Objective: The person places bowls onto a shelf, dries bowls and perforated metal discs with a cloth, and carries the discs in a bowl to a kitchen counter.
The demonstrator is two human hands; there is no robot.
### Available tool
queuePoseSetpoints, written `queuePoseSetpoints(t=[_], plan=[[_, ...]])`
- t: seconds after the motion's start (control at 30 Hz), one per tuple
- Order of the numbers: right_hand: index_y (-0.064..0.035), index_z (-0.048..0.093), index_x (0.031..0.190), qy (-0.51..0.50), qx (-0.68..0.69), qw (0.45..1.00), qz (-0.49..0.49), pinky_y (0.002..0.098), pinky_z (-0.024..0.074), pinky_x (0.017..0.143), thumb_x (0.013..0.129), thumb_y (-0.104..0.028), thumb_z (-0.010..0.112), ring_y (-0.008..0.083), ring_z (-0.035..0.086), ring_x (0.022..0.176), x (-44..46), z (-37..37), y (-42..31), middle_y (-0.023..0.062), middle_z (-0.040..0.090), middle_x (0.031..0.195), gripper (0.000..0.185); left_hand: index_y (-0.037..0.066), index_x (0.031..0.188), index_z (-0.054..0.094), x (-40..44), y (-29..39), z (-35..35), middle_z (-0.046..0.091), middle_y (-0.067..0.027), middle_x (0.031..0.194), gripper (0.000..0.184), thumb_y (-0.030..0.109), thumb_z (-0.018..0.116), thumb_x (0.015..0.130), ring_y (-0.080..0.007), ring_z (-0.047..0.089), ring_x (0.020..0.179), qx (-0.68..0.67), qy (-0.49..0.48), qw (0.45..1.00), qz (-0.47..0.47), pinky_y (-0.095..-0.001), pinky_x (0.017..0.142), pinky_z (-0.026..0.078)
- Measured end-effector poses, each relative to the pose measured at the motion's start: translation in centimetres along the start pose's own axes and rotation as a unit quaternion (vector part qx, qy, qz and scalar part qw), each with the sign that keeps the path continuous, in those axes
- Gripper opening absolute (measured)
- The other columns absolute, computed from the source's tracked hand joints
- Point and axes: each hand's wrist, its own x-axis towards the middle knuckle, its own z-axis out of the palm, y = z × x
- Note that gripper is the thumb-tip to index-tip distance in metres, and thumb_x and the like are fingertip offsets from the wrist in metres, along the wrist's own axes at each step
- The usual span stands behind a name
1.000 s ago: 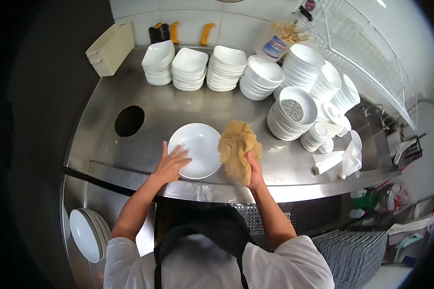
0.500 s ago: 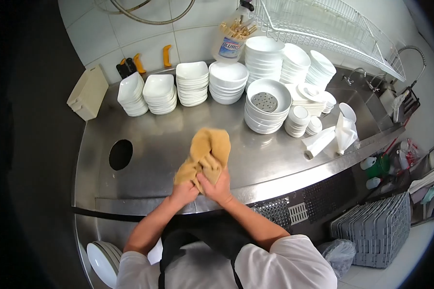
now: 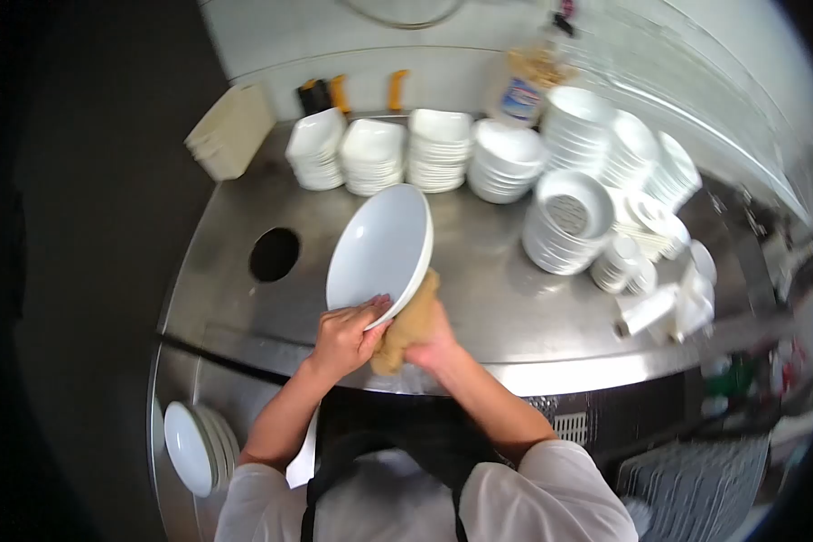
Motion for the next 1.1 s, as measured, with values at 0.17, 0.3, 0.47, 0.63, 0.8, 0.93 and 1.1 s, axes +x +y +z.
queuePoseSetpoints(t=[0.17,0.3,0.47,0.63,0.8,0.93,1.1], plan=[[-0.0117,0.044,0.142,-0.073,0.005,0.997,-0.020,0.0536,0.0503,0.096,0.101,-0.047,0.045,0.0321,0.057,0.119,-0.8,1.2,-3.7,0.0118,0.055,0.137,0.055,0.001,0.101,0.070,-4.6,-0.6,-6.5,0.073,-0.0151,0.102,0.020,0.006,0.070,0.082,-0.0293,0.072,0.097,0.077,0.014,0.993,-0.088,-0.0380,0.080,0.060],[-0.0135,0.037,0.148,-0.059,-0.106,0.986,-0.116,0.0555,0.0509,0.093,0.100,-0.049,0.042,0.0335,0.052,0.125,0.3,2.0,-5.9,0.0103,0.047,0.147,0.060,0.002,0.103,0.071,-10.9,1.9,-11.8,0.073,-0.0135,0.103,0.021,0.005,0.069,0.082,-0.0283,0.072,0.099,0.131,0.084,0.969,-0.192,-0.0373,0.083,0.060],[-0.0135,0.036,0.150,-0.164,-0.178,0.970,-0.035,0.0510,0.0450,0.104,0.102,-0.048,0.041,0.0307,0.046,0.134,3.6,0.3,-3.8,0.0090,0.043,0.151,0.059,0.007,0.105,0.071,-18.4,6.3,-18.3,0.073,-0.0139,0.103,0.027,0.003,0.071,0.078,-0.0277,0.074,0.090,0.337,0.118,0.877,-0.321,-0.0367,0.075,0.061],[-0.0133,0.037,0.148,-0.124,-0.160,0.979,0.009,0.0465,0.0397,0.112,0.104,-0.039,0.042,0.0279,0.045,0.136,5.0,1.3,1.4,0.0079,0.044,0.150,0.051,0.007,0.105,0.071,-25.7,8.4,-22.5,0.073,-0.0165,0.093,0.027,0.007,0.074,0.078,-0.0309,0.072,0.076,0.441,0.124,0.770,-0.445,-0.0381,0.069,0.059],[-0.0131,0.036,0.149,-0.129,-0.168,0.976,0.054,0.0462,0.0380,0.114,0.105,-0.036,0.044,0.0276,0.044,0.136,5.9,2.3,2.7,0.0079,0.043,0.150,0.050,0.007,0.105,0.071,-30.2,9.1,-22.9,0.070,-0.0160,0.075,0.022,0.013,0.072,0.084,-0.0331,0.069,0.067,0.451,0.110,0.683,-0.564,-0.0420,0.060,0.053],[-0.0131,0.036,0.149,-0.136,-0.177,0.973,0.060,0.0465,0.0382,0.114,0.104,-0.036,0.045,0.0279,0.044,0.137,6.4,1.8,2.9,0.0082,0.043,0.150,0.051,0.008,0.103,0.071,-30.8,9.2,-22.2,0.070,-0.0157,0.077,0.021,0.018,0.073,0.085,-0.0343,0.069,0.068,0.425,0.098,0.658,-0.614,-0.0433,0.062,0.053],[-0.0121,0.041,0.146,-0.105,-0.197,0.974,0.034,0.0470,0.0428,0.109,0.103,-0.039,0.046,0.0281,0.048,0.132,5.8,2.0,3.5,0.0085,0.047,0.147,0.051,0.008,0.103,0.070,-30.9,8.0,-22.1,0.070,-0.0158,0.078,0.024,0.023,0.073,0.086,-0.0345,0.069,0.070,0.409,0.081,0.653,-0.632,-0.0432,0.063,0.053]])
